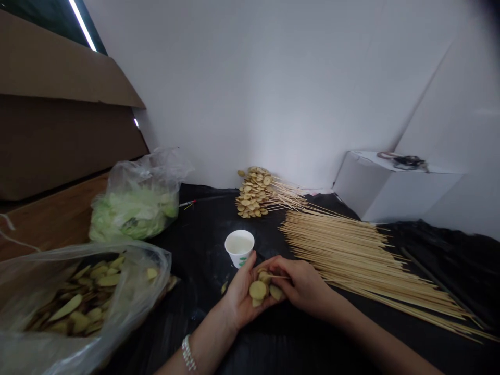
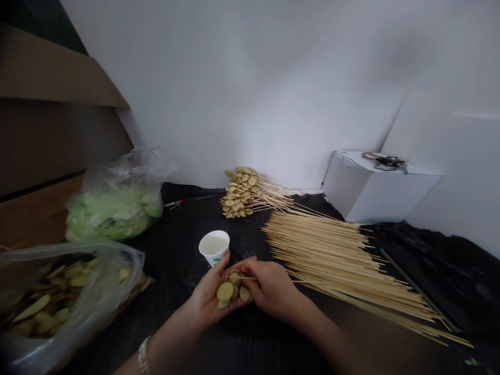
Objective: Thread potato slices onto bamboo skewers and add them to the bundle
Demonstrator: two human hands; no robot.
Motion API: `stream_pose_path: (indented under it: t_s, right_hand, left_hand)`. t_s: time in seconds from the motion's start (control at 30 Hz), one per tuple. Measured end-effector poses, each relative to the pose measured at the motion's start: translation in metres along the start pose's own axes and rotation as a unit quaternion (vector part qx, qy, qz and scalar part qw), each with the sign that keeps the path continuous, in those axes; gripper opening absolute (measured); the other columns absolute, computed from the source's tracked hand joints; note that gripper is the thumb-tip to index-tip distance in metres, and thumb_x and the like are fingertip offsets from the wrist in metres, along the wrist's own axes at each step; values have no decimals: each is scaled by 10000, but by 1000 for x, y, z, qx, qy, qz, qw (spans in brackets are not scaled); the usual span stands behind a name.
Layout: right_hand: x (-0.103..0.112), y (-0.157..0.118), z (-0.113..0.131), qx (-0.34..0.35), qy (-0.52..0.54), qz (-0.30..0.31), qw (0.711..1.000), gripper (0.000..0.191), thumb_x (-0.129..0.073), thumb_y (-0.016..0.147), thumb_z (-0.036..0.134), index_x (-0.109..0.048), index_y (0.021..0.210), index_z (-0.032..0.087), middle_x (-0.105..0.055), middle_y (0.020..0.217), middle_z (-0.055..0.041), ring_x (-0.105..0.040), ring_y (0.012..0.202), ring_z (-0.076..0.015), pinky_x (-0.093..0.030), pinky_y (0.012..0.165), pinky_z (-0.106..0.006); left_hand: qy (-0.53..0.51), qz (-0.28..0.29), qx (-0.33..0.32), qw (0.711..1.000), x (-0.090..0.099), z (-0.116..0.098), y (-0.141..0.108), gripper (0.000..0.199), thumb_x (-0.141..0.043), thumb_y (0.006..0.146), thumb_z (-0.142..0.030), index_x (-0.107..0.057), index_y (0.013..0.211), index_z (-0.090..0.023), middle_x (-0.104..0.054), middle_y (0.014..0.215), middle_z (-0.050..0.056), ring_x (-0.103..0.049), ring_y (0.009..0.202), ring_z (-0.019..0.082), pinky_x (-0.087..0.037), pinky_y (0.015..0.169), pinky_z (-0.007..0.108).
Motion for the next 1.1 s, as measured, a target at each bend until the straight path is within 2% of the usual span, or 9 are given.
stream_pose_path:
  t_s: [0.1,0.2,0.3,0.4,0.53,0.63,0.83,1.0,1.1]
  right_hand:
    - [4,1,0,-14,62,-8,998,134,-520,865,237,-605,966,217,-670,810,13,-598,696,-117,-413,623,-207]
    - [8,1,-1,-20,64,-46,997,111,-513,876,262,-606,895,205,-662,756,8,-592,647,-114,-410,587,-206]
    - [11,0,-1,23,9,-106,994,130,-500,888,267,-613,892,203,-656,721,1,-586,626,-117,-412,591,-219]
    - [9,-4,-2,104,-75,-155,980,188,-450,907,221,-635,935,200,-664,770,-31,-599,693,-131,-426,639,-233]
    - [3,-7,-5,162,-189,-189,950,231,-437,900,183,-641,1008,194,-635,708,-30,-571,639,-143,-413,596,-247]
    - [4,-7,-5,163,-215,-204,941,261,-439,902,183,-605,1103,185,-664,764,-44,-594,669,-149,-429,621,-252]
    - [15,-9,-2,94,-211,-221,947,389,-465,887,367,-532,1168,106,-676,971,-131,-630,778,-193,-468,702,-304]
    - [17,-10,3,75,-228,-233,942,268,-375,928,278,-579,1048,153,-665,801,-73,-603,664,-161,-431,623,-266]
    - [16,-10,4,97,-236,-261,931,237,-376,930,195,-604,986,163,-652,764,-62,-594,664,-145,-418,621,-246]
  left_hand:
    - [-1,18,5,1000,-2,1,-1,480,-450,869,-490,-579,1064,-71,-683,900,151,-662,794,245,-493,769,394]
    - [-11,-11,7,1000,-1,0,-1,400,-469,874,-443,-599,987,-82,-689,833,132,-666,770,225,-509,725,349]
    - [-12,-53,19,998,0,-1,-2,324,-522,856,-411,-607,855,-98,-676,720,93,-652,639,165,-504,573,244]
    - [3,-77,32,997,-2,0,-3,292,-604,807,-404,-602,803,-112,-646,645,50,-601,518,109,-424,420,157]
    - [32,-110,-14,993,-6,0,-5,175,-681,763,-272,-607,787,-116,-618,629,8,-558,478,61,-396,393,120]
    - [67,-97,-73,990,-9,-1,-7,104,-697,741,-174,-617,773,-114,-601,640,-4,-550,496,43,-395,412,105]
    - [146,-48,-136,979,-16,-7,-11,162,-702,735,-188,-650,865,-106,-619,757,42,-533,543,49,-392,433,125]
    - [212,-28,-190,958,-26,-14,-19,203,-722,716,-213,-675,870,-89,-614,751,53,-460,513,40,-343,425,151]
    - [219,-24,-211,952,-29,-17,-22,226,-723,717,-215,-681,899,-87,-609,742,49,-440,514,40,-333,428,160]
Point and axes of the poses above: each hand's wrist, its own y-axis towards the middle knuckle, its own x-axis out of the back of the hand, z = x × y, the point moved 2 cm from there along y, towards the middle knuckle
